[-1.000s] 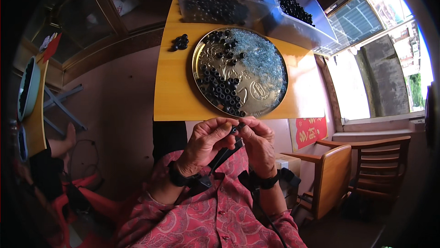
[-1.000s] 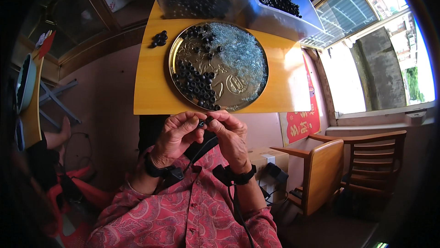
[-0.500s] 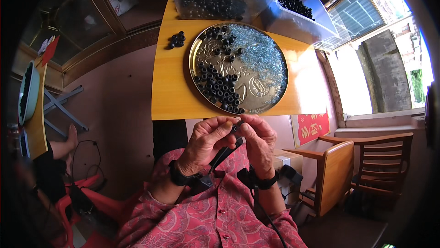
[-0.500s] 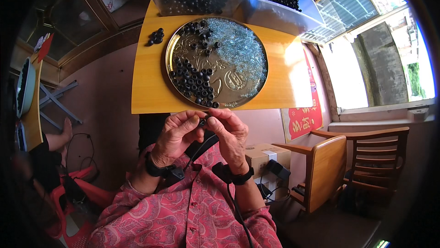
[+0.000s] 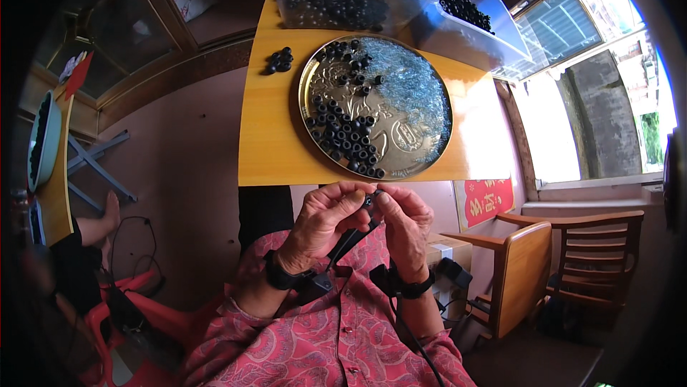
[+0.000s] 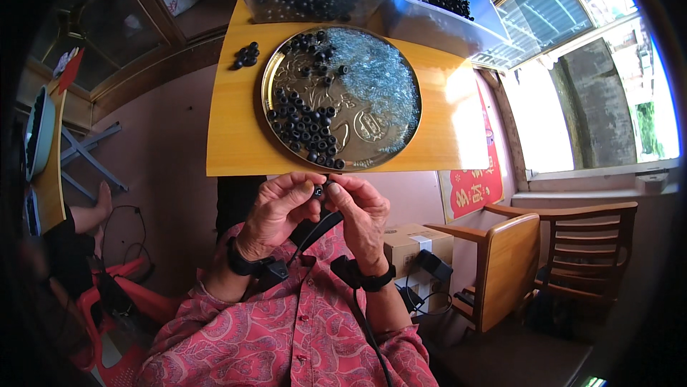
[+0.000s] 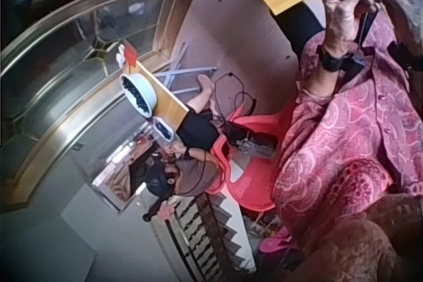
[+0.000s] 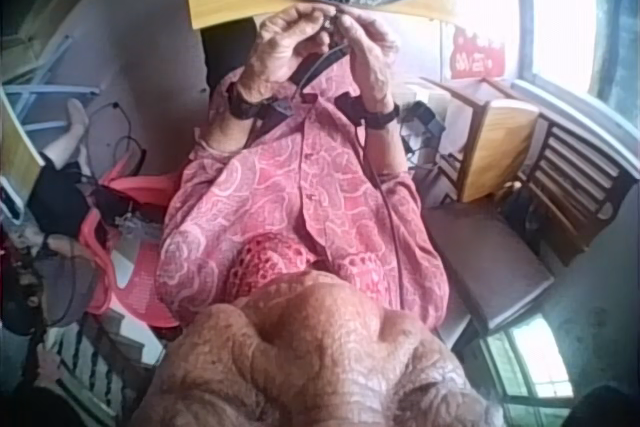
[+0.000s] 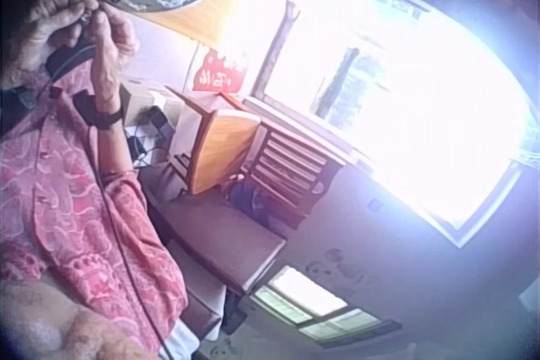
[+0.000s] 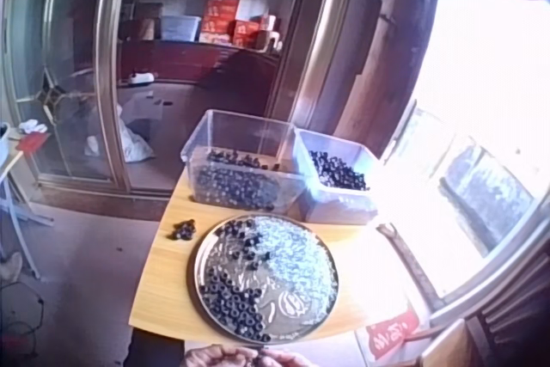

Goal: Inspecting and sorting small black plastic components on a decorative plate.

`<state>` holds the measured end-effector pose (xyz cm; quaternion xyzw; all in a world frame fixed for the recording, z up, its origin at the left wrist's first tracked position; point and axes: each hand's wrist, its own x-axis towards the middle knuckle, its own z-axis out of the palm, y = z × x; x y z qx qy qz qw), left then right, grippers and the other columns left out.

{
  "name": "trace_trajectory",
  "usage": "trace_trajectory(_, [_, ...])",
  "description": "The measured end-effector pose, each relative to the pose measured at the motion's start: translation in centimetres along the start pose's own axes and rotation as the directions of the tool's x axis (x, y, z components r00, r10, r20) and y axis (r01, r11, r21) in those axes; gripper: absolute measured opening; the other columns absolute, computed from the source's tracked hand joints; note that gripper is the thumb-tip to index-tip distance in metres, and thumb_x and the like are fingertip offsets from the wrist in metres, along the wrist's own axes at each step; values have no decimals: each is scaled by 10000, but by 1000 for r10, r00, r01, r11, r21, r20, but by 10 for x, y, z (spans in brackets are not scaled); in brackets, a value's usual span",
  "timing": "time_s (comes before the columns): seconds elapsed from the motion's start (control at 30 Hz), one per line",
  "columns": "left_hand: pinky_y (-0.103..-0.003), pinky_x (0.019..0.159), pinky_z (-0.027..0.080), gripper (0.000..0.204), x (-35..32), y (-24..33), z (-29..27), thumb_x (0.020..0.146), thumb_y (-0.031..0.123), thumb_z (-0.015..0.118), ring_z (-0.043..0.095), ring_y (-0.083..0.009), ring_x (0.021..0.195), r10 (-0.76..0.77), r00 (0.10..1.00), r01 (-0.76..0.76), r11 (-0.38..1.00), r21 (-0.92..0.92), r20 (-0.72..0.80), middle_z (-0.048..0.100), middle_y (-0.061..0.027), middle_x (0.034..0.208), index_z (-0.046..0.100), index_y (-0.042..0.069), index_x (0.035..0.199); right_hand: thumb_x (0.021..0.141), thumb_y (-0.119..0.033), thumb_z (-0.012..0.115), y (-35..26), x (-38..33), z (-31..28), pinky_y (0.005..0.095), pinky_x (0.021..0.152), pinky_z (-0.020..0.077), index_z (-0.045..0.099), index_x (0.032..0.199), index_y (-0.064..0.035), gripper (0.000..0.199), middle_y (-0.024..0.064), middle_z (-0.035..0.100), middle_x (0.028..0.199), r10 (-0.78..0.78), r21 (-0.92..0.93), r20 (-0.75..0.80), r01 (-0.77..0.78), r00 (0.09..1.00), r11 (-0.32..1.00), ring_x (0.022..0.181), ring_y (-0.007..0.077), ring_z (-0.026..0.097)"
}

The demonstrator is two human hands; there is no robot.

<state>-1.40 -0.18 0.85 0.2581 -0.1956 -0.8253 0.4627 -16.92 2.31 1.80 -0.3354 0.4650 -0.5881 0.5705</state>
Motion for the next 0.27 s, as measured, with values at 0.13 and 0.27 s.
trace_trajectory(0.13, [-238,667,558,235,1,-1,-3,945,149,589,643,-91,708,-9,1000,8,1000,15,24,669,-39,819,634,22,1137,898,-28,632,-1,0,0,207,703,508,653,1102,21,211,51,661,878,14,-32,12,-13,1000,999,799,95,621])
trace_trajectory(0.27, [-266,664,549,219,0,1,-2,950,152,577,628,-127,703,-15,1000,15,1000,21,7,650,-54,807,630,11,1109,897,-26,632,-4,-1,2,220,725,525,649,1120,20,229,61,662,914,7,-48,21,-6,1000,999,829,110,635])
